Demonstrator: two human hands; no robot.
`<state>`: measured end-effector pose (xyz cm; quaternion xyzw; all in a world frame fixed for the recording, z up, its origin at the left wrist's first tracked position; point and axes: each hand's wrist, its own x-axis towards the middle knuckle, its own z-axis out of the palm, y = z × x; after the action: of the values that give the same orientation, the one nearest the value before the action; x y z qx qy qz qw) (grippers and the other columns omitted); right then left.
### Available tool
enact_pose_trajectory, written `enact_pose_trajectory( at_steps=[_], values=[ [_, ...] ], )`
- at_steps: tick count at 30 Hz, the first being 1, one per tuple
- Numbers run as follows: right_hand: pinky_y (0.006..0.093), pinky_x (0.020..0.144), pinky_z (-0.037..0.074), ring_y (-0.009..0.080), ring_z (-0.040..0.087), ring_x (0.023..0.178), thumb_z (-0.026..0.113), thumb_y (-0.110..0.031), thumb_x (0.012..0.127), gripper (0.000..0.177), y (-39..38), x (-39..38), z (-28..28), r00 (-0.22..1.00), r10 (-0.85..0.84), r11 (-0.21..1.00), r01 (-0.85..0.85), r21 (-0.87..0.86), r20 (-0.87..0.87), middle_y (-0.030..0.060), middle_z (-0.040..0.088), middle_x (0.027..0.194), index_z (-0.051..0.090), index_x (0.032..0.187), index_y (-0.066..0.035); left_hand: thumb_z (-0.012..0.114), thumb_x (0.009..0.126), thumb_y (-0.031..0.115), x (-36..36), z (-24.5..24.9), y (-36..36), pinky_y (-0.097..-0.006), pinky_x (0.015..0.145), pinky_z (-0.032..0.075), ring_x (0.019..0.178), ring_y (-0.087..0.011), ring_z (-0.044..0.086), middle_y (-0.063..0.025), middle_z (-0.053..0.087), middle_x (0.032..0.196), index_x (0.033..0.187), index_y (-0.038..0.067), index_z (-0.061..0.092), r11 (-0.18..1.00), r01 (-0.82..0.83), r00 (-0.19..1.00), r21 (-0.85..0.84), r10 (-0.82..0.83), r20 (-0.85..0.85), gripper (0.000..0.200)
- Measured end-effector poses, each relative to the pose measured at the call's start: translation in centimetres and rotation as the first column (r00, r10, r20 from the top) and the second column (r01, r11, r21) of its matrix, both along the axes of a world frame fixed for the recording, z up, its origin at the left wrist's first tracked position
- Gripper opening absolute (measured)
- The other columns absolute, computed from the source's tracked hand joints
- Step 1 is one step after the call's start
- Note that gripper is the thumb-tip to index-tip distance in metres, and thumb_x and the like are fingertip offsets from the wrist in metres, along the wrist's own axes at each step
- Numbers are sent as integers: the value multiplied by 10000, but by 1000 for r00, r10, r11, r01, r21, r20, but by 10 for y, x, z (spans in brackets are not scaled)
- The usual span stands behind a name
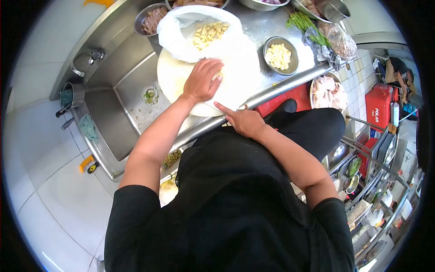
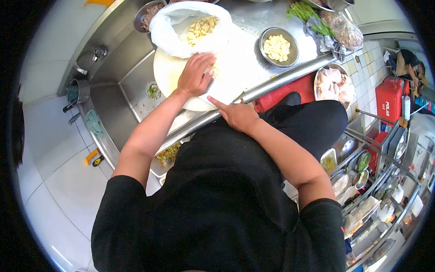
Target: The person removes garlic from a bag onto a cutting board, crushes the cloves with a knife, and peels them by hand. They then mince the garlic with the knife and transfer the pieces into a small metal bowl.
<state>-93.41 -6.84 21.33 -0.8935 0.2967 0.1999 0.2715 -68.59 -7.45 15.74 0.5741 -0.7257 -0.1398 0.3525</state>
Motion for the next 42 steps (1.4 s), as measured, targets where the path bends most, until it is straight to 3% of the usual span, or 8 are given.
enact_pose_trajectory(
  at_steps=[4,10,14,23,26,29,32,42],
  values=[
    [580,712,600,437,753,777,464,-387,1150,616,-6,-15,12,987,-60,998,61,1,150,221,765,899,250,1726,-428,612,1021,219,6,21,4,-508,1120,444,1205,-377,658,-132,770,1224,1208,56,755,996,18,992,-87,-29,-121,286],
    [585,817,571,469,730,873,479,-362,1148,602,-11,-40,48,960,-216,976,211,49,176,265,737,904,297,1722,-375,690,1005,103,53,52,21,-325,748,549,851,-176,706,-96,773,994,1072,28,774,900,-434,844,-27,396,-361,131],
    [597,832,557,490,723,895,482,-358,1148,606,-5,-58,35,927,-280,960,274,56,251,292,738,941,293,1724,-370,754,959,74,47,31,56,-312,768,557,781,-176,659,-73,753,1035,1154,46,798,881,-277,934,385,341,-110,202],
    [612,889,543,577,702,981,504,-388,1139,635,-4,-72,24,820,-514,858,492,147,254,373,732,1027,287,1728,-287,708,944,36,6,13,55,-409,913,598,1000,-330,750,-171,761,1138,1210,30,791,879,-221,958,422,277,-77,279],
    [514,803,585,457,759,858,565,-326,1124,690,0,-84,-18,676,-573,807,562,179,462,303,760,956,272,1732,-188,710,950,46,2,18,34,-398,939,592,1053,-302,741,-157,749,1215,1235,37,782,896,-256,951,364,301,-73,294],
    [376,710,575,240,719,754,629,-220,1088,731,-6,-68,52,586,-809,458,590,665,38,167,737,919,285,1722,-104,698,958,58,-4,6,14,-410,979,572,1100,-326,717,-171,731,1257,1236,35,780,947,-225,968,228,243,-57,290],
    [294,600,516,104,598,669,650,-138,1060,727,-6,-70,47,523,-852,348,551,759,12,72,667,872,330,1712,-112,691,972,79,-10,1,-4,-421,988,559,1102,-355,699,-180,719,1225,1215,32,782,953,-170,983,252,182,-22,264],
    [289,621,518,93,579,671,618,-120,1088,671,1,-70,51,460,-887,335,569,751,47,28,645,845,361,1708,-111,645,955,93,-8,5,-16,-489,969,550,1062,-391,683,-187,711,1063,1048,22,757,943,-116,977,312,53,206,163]
  ],
)
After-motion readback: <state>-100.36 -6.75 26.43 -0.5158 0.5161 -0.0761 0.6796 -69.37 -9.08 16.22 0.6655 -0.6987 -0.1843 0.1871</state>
